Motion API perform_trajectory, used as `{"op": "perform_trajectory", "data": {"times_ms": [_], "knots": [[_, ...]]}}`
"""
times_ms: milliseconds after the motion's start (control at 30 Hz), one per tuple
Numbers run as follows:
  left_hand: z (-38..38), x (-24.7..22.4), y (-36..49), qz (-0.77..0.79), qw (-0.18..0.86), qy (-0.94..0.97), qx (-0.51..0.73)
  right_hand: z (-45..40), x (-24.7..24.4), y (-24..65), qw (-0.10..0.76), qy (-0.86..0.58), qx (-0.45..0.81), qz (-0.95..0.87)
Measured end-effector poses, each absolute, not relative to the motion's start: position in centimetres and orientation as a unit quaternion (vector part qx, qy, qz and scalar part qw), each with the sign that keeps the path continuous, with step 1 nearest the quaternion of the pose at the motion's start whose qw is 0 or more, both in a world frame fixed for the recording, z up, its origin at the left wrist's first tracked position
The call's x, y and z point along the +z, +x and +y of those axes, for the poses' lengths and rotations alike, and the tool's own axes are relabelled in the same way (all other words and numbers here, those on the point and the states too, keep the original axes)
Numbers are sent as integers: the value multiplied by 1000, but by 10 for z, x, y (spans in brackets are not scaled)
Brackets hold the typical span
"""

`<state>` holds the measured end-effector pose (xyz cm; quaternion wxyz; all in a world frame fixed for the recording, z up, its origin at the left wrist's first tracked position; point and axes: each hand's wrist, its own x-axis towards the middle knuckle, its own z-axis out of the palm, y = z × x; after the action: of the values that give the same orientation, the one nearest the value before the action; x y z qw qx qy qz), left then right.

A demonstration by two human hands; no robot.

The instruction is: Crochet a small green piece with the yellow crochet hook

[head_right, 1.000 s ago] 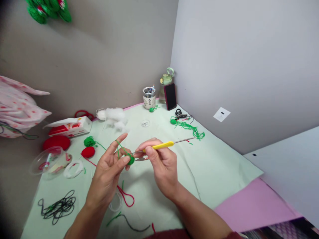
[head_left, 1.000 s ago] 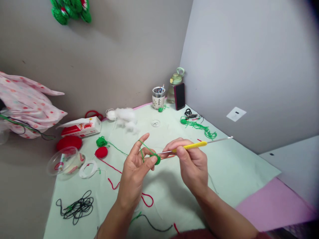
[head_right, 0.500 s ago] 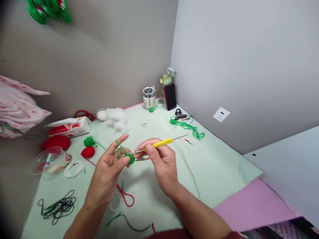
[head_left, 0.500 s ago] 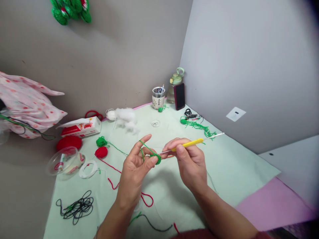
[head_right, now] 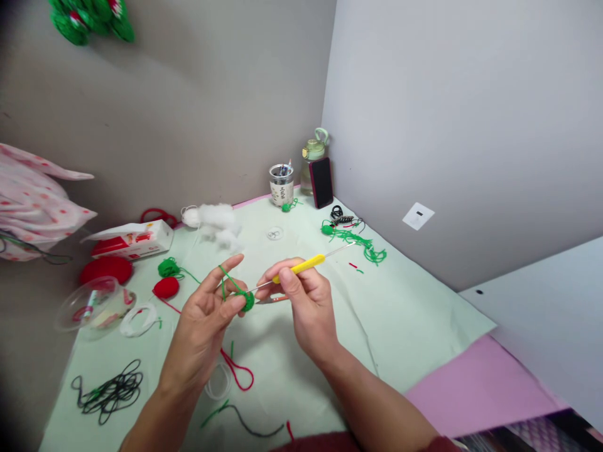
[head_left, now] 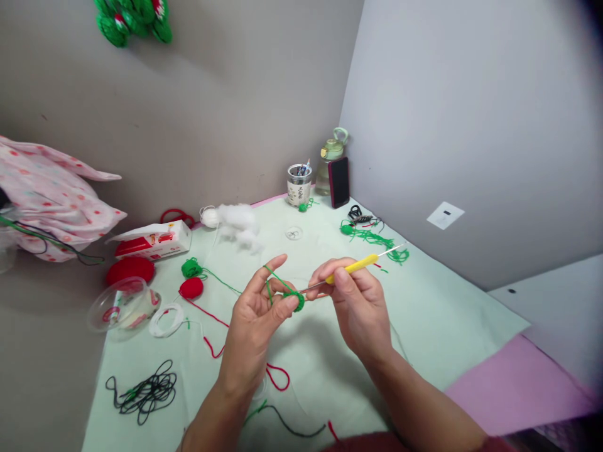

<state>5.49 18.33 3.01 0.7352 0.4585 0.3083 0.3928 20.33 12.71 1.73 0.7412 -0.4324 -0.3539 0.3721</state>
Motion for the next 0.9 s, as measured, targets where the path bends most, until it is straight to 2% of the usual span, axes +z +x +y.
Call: {"op": "perform_trajectory", "data": {"times_ms": [300, 633, 900], "knots": [[182, 30, 52, 306, 736, 462, 390, 130, 24, 202, 756, -389, 402, -339], [179, 31, 56, 321, 730, 452, 400, 130, 10, 200, 713, -427, 366, -419], [179, 33, 54, 320, 727, 459, 398, 135, 25, 201, 736, -345, 510, -279]]}}
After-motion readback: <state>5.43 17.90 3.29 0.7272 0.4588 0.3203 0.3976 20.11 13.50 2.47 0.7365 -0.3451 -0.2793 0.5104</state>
